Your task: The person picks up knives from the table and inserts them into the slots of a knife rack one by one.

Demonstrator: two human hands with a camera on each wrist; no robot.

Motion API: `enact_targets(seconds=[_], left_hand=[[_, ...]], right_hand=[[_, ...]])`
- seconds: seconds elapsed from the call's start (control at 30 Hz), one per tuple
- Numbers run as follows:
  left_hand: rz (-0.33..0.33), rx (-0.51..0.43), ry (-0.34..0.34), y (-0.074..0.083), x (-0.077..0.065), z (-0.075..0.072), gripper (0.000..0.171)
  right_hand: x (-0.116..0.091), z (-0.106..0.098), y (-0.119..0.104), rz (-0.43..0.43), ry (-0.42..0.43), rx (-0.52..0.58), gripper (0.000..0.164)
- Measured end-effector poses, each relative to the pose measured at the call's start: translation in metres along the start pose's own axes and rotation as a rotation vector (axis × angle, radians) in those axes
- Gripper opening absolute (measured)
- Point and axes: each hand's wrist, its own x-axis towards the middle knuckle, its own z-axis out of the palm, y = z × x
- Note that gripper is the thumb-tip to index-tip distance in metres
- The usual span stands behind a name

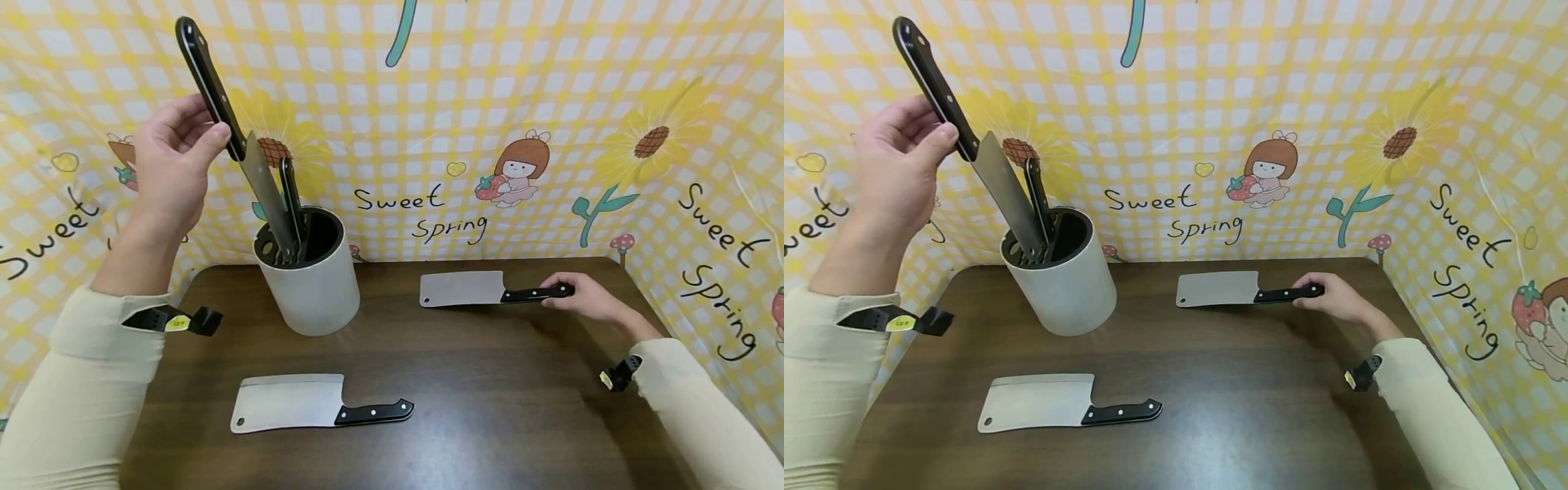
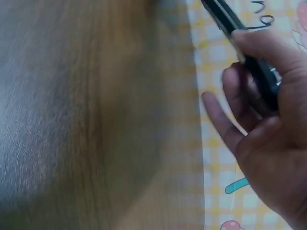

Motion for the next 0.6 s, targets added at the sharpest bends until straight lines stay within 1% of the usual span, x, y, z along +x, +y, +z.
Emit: enact_targets(seconds=[0.1,0.2,0.33,0.37,0.47,0.53,0.6], left_hand=[[-0.004,0.002,-0.002,-0.003,0.001,-0.001,0.027],[-0.015,0.012,-0.004,-0.006,0.001,-0.002,0.028],[-0.045,0.048,-0.013,-0.010,-0.002,-0.004,0.029],[-0.055,0.059,-0.018,-0.011,-0.003,-0.005,0.029],[-0.080,0.100,-0.040,-0.014,-0.006,-0.008,0.029],[-0.095,0.122,-0.057,-0.016,-0.008,-0.009,0.029],[-0.107,0.139,-0.074,-0.018,-0.010,-0.011,0.028]], right_hand=[[-0.003,-0.004,-0.004,0.002,0.058,0.131,0.026],[-0.004,-0.007,-0.008,-0.008,0.114,0.217,0.025],[-0.005,-0.010,-0.016,-0.013,0.189,0.361,0.015],[-0.005,-0.010,-0.018,-0.014,0.208,0.411,0.014],[-0.003,-0.010,-0.026,-0.063,0.225,0.646,0.021],[-0.002,-0.010,-0.030,-0.119,0.214,0.794,0.023],[-0.001,-0.009,-0.034,-0.174,0.195,0.896,0.024]])
